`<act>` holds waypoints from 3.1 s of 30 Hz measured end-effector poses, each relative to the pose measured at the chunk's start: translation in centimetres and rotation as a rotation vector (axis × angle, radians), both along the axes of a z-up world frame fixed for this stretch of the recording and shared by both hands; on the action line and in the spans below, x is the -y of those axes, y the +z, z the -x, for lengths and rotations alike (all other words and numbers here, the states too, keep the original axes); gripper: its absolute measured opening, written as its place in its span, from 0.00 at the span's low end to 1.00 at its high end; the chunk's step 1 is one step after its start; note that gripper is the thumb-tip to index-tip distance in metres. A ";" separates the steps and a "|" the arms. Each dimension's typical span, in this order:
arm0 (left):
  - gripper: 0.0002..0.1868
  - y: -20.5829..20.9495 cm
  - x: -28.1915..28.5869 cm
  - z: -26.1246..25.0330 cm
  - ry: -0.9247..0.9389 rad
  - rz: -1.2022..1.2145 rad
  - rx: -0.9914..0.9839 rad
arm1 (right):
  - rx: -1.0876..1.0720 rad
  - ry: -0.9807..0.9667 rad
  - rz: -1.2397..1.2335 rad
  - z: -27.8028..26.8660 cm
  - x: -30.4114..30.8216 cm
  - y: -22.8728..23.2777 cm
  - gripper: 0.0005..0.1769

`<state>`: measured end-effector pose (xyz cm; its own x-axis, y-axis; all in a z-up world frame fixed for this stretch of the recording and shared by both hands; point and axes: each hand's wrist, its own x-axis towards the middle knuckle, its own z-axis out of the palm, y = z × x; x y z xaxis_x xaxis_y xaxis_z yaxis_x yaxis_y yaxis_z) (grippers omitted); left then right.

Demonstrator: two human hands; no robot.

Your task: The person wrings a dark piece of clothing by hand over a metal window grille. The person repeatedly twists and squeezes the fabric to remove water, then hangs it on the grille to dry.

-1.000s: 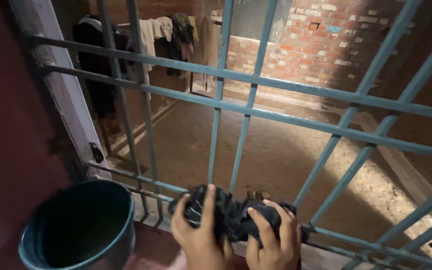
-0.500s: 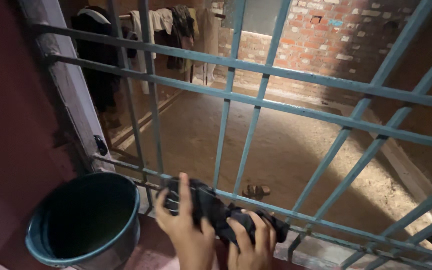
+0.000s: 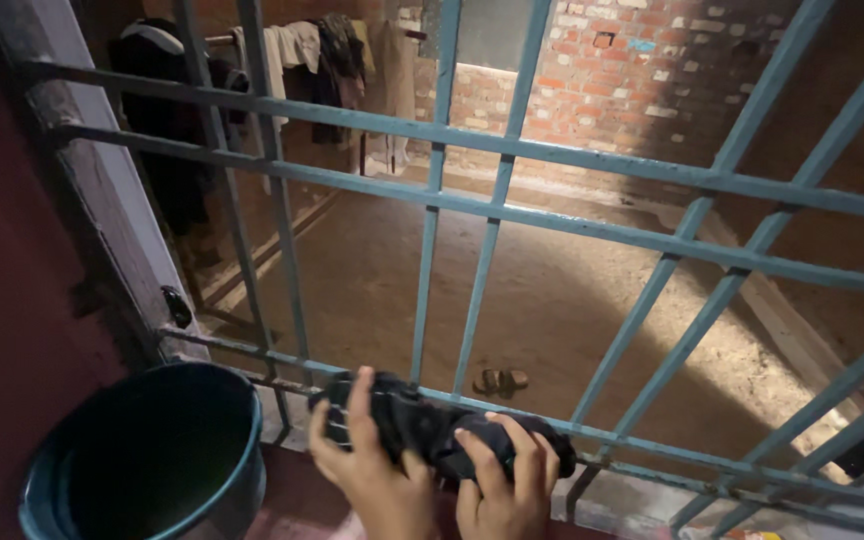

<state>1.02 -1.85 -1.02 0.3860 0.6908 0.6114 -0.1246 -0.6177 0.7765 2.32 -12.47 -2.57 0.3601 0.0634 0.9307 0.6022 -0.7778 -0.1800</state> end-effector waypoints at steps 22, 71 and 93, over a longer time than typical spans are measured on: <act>0.40 -6.4 2.0 -0.4 -0.216 -0.130 0.023 | 0.097 0.022 0.045 -1.2 7.2 -5.7 0.17; 0.40 19.3 5.7 -2.0 -0.196 -0.504 0.427 | 0.412 -0.070 0.105 -1.0 9.8 21.8 0.45; 0.38 39.0 1.1 -3.2 0.043 -0.685 0.847 | 0.807 -0.263 0.098 -1.3 12.8 40.1 0.32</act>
